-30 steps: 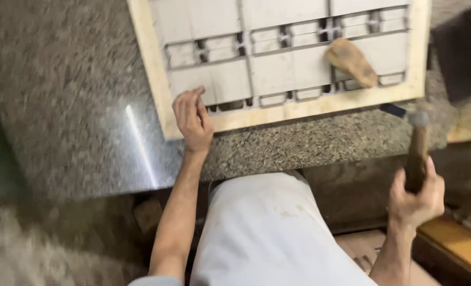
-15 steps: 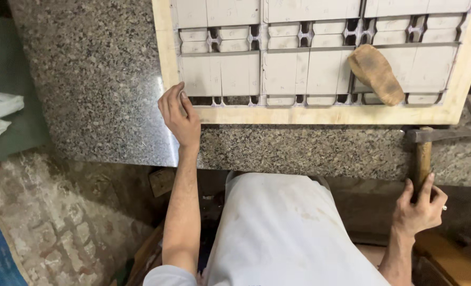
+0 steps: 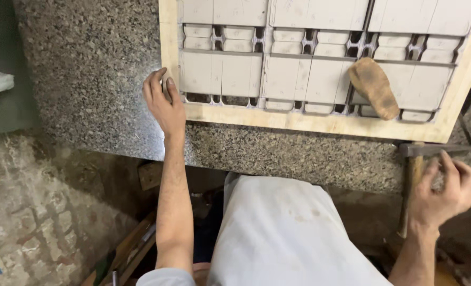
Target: The person assembles a wooden structure by placing small rectangular blocks into a frame and securing parts using a hammer and a wooden block.
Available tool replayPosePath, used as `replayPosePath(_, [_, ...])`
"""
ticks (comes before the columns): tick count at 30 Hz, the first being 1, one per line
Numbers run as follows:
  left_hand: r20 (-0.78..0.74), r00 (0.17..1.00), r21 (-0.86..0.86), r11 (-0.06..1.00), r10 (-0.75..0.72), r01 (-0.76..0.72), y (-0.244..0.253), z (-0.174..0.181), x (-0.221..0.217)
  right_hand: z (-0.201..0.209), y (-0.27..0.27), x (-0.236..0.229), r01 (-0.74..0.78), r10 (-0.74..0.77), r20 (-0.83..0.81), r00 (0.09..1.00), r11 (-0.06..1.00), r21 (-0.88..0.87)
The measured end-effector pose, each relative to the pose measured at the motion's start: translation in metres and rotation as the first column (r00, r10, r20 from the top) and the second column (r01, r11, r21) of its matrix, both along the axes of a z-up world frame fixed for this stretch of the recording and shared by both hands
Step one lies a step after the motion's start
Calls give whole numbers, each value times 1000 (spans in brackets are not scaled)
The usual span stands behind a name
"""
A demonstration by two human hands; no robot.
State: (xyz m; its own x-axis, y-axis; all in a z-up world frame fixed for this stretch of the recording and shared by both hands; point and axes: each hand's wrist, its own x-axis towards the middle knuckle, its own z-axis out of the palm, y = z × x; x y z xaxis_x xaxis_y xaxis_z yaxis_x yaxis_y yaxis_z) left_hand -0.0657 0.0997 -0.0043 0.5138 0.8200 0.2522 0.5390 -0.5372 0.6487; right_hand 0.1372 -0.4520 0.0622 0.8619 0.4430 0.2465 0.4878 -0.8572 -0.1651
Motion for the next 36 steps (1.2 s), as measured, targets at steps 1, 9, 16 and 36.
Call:
replayPosePath(1, [15,1000,-19,1000,7,-7,3,-3,4,3,20,11,-24,30,-58,998,995,94])
replayPosePath(9, [24,994,20,994,103,-103,-8,-30,4,16,142,42,-220,279,-236,931,944,247])
replayPosePath(16, [20,993,-4,994,112,-112,1,-26,15,20,201,90,-197,315,-286,905,906,375])
replayPosePath(36, [-93,994,98,994,52,-43,-3,-32,11,-10,100,84,-24,162,-310,937,914,405])
